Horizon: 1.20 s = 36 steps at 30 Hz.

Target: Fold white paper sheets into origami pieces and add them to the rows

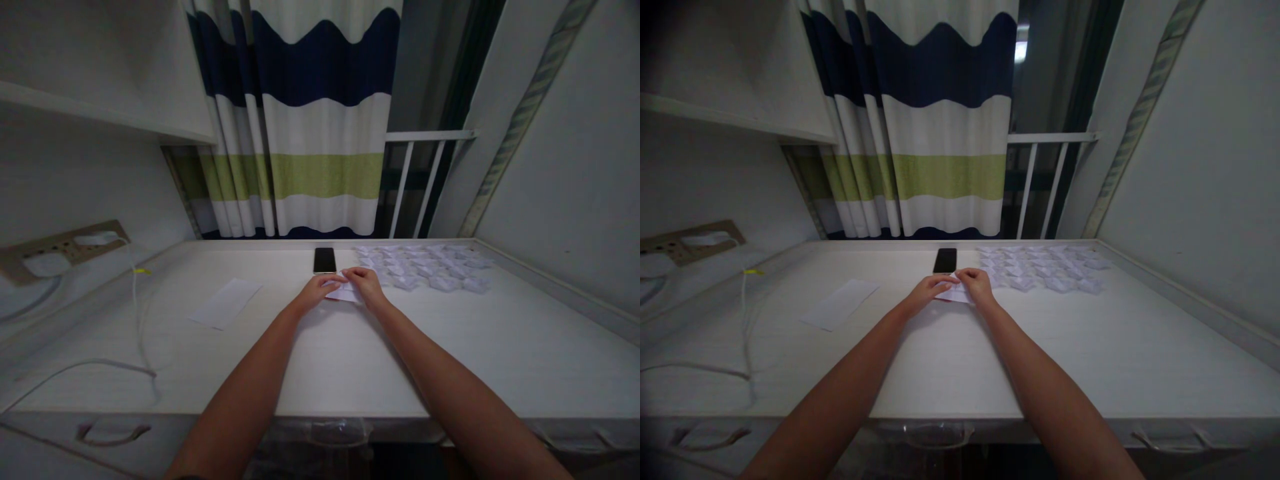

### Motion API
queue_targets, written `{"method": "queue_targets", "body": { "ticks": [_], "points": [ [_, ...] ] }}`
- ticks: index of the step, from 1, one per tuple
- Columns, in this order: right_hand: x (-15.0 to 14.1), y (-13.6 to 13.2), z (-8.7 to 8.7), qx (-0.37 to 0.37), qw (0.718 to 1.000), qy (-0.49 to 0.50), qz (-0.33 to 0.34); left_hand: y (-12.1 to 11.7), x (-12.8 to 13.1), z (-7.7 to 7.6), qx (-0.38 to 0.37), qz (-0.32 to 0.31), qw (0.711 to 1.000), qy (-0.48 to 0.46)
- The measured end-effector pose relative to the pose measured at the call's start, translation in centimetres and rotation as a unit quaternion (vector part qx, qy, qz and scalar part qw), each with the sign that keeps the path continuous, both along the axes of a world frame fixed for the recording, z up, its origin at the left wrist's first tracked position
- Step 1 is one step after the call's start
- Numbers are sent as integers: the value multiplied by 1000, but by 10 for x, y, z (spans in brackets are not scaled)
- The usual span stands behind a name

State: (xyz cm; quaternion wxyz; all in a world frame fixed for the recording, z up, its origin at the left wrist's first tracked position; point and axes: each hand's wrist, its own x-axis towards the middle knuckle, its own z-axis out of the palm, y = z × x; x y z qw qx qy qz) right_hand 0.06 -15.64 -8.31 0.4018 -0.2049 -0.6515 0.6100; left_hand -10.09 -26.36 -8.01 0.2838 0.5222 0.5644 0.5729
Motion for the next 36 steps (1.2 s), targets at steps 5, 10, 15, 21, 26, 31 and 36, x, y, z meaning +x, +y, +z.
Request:
{"method": "queue_targets", "body": {
  "ticks": [5, 10, 15, 21, 26, 31, 36],
  "points": [
    [0, -1, -2, 7, 1000, -9, 22, 0, 0, 0, -2, -3, 999, 37],
    [0, -2, -1, 9, 999, -10, 41, -1, -2, 0, 0, 20, 1000, 13],
    [5, -2, 5, -13, 998, 8, 67, -1, -6, 0, 1, 63, 989, -133],
    [11, -3, 13, -41, 988, 24, 145, -4, -8, 6, 40, 106, 956, -270],
    [12, -5, 14, -49, 982, 45, 178, -4, -9, 7, 46, 106, 940, -320],
    [11, -3, 11, -40, 979, 53, 193, -3, -11, 7, 46, 99, 931, -349],
    [11, -3, 11, -31, 979, 52, 194, -5, -10, 9, 39, 98, 926, -361]
  ]
}}
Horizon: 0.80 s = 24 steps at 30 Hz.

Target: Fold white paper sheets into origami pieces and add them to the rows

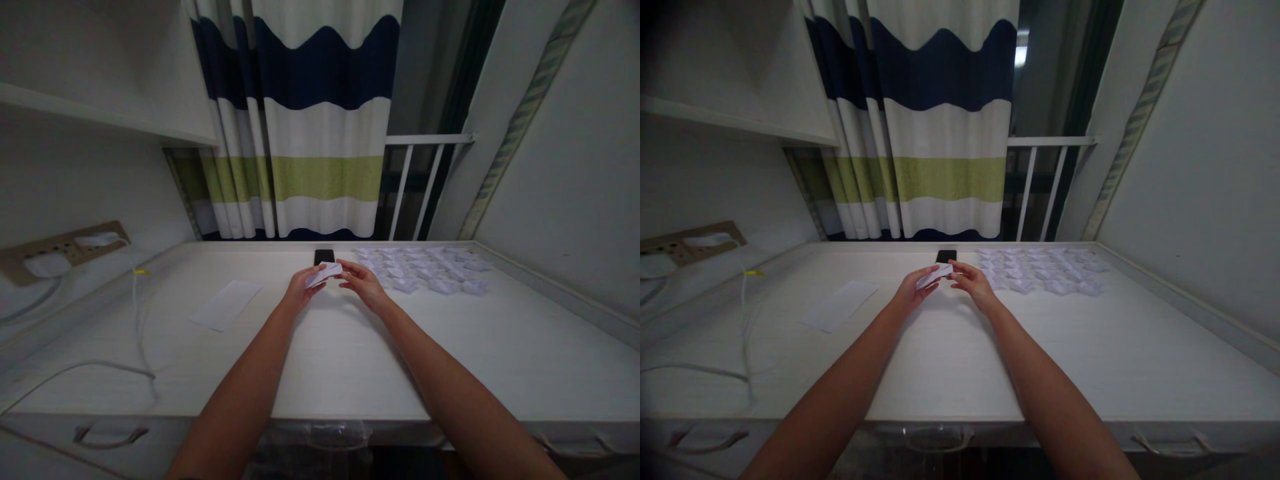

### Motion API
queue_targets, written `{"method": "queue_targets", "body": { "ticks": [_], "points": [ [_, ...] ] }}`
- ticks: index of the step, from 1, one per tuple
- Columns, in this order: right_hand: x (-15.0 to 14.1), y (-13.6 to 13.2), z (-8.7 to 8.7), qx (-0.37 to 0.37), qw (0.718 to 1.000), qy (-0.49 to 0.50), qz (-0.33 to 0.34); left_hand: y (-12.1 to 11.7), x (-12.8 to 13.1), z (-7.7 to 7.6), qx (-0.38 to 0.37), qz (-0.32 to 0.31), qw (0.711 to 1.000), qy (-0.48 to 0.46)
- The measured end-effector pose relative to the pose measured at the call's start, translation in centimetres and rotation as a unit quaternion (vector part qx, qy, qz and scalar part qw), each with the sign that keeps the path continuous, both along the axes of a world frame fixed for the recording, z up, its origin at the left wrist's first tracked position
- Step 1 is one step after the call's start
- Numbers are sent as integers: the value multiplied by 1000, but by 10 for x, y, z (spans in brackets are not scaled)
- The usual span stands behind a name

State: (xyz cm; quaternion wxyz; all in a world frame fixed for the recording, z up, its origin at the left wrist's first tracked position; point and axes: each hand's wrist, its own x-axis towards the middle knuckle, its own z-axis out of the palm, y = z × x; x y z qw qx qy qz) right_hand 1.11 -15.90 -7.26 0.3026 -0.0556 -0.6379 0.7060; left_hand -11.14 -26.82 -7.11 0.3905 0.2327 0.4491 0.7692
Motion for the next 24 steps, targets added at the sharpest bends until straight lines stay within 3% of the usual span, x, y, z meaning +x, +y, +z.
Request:
{"method": "queue_targets", "body": {
  "ticks": [8, 15, 24],
  "points": [
    [0, 2, -1, 8, 1000, -4, -13, 1, -1, -2, -5, 3, 1000, 15],
    [-2, 1, -2, 5, 998, -27, -52, 3, 1, -6, -41, 21, 990, 134],
    [-4, 4, -6, 64, 993, -74, -72, 8, -5, -14, -71, 45, 966, 243]
  ]
}}
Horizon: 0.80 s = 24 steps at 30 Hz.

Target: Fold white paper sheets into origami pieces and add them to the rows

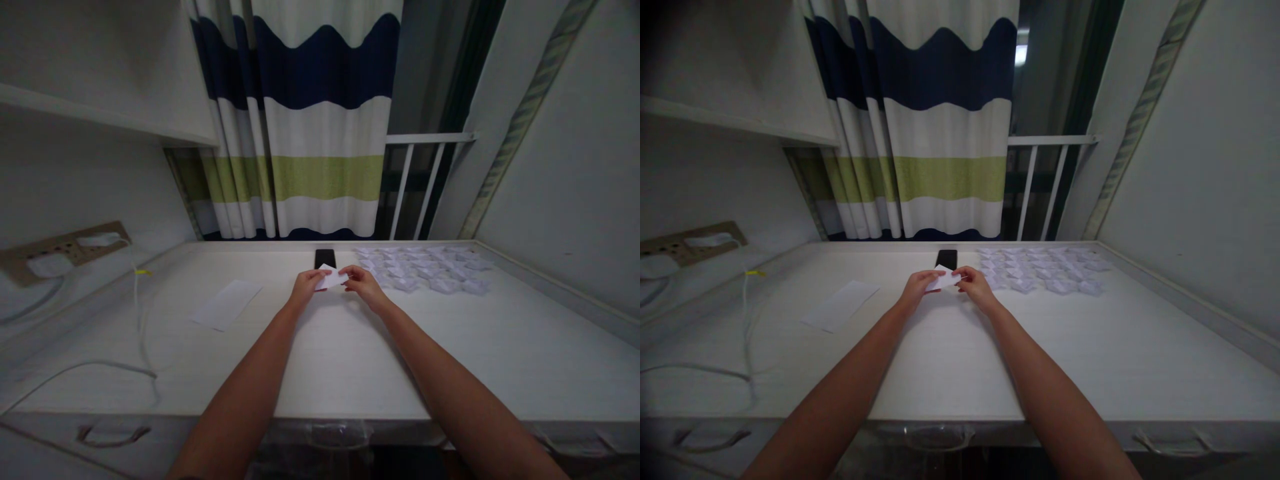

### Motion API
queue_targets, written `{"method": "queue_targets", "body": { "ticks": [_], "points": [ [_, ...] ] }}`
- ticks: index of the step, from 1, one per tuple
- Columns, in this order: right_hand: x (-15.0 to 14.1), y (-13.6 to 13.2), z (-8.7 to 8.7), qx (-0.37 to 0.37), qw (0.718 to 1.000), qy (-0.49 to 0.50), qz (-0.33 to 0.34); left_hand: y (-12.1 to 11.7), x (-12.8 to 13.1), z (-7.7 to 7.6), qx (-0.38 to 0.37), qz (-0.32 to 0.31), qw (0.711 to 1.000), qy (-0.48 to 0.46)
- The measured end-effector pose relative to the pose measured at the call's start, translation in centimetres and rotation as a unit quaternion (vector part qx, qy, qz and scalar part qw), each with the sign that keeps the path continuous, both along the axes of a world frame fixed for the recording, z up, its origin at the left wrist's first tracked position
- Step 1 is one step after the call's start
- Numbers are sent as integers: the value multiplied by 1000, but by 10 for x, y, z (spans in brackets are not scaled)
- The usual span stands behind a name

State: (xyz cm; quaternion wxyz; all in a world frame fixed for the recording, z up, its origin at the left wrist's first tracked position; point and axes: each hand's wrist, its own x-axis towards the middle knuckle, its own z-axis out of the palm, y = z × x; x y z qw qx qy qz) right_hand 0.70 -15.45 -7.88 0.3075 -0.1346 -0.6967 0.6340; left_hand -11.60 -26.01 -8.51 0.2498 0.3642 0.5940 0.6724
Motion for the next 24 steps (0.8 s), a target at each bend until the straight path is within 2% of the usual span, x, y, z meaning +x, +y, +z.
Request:
{"method": "queue_targets", "body": {
  "ticks": [6, 11, 19, 24],
  "points": [
    [-3, 3, -7, 8, 999, -28, -17, 1, -1, -2, -24, 49, 983, 176],
    [-1, 2, -5, -32, 998, -60, -15, -2, 2, 2, -40, 58, 964, 255],
    [4, -3, 1, -88, 992, -85, -11, -5, 4, 3, -43, 64, 947, 311],
    [4, 1, -2, -87, 993, -85, -5, -5, 5, 5, -35, 60, 955, 287]
  ]
}}
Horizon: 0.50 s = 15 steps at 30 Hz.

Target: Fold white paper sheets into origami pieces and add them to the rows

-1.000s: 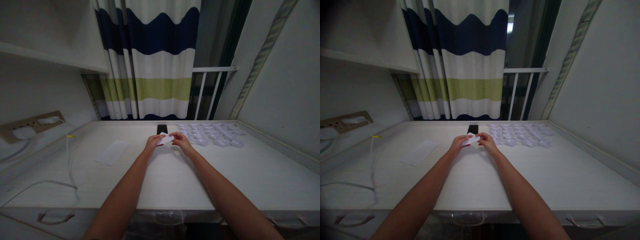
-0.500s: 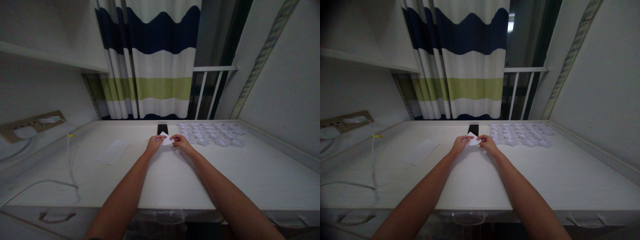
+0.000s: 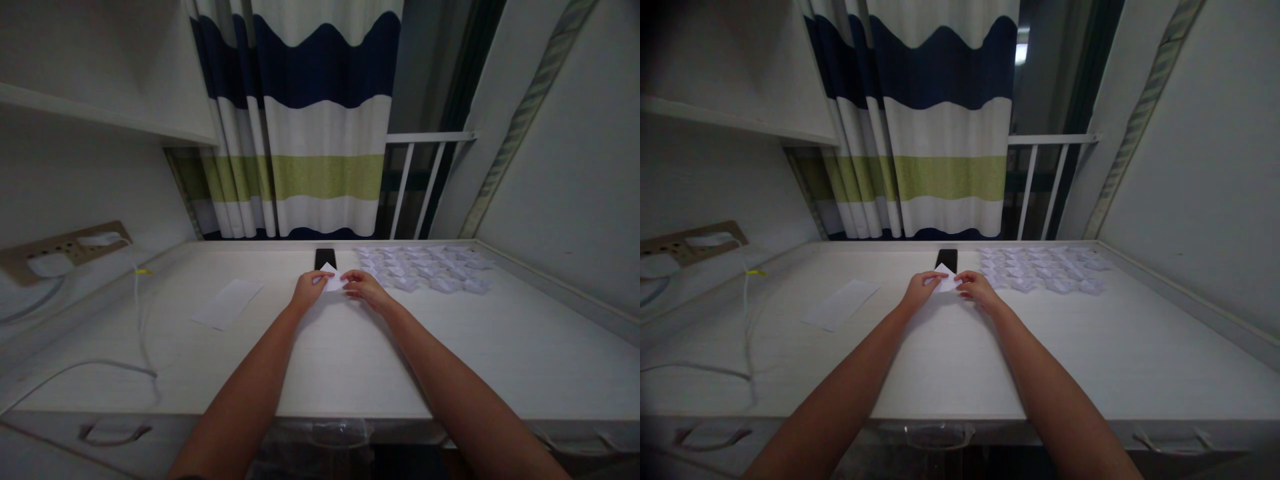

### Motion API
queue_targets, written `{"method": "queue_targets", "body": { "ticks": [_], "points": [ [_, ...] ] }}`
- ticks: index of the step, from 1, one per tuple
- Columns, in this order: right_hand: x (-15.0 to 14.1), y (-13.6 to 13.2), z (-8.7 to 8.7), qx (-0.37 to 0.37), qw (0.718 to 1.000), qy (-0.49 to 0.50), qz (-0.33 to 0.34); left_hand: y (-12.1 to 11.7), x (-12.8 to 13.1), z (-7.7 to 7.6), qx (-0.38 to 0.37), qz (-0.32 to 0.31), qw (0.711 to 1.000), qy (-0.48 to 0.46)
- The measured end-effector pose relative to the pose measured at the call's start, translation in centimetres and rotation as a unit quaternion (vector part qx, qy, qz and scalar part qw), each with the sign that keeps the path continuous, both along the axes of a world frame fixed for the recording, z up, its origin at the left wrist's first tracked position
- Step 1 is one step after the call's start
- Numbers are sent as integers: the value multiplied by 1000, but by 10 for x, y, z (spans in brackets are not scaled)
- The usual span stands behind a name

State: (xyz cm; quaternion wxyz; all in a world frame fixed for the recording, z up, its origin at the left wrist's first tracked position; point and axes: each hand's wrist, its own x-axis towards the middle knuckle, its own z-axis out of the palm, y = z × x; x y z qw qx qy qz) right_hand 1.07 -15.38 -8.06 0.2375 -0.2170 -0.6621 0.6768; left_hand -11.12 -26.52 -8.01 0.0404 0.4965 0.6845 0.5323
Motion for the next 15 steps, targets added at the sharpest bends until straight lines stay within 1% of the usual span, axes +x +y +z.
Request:
{"method": "queue_targets", "body": {
  "ticks": [5, 9, 12, 15],
  "points": [
    [-2, 4, -3, 49, 998, 26, 30, 2, -4, 0, 13, -14, 995, -101],
    [-2, 1, -2, 78, 996, 33, 42, 3, -5, -2, 4, -52, 975, -216],
    [-2, -2, 1, 74, 996, 32, 37, 2, -1, -1, 3, -81, 955, -284],
    [-2, -3, 3, 57, 997, 36, 23, 0, 3, 2, 6, -110, 939, -327]
  ]
}}
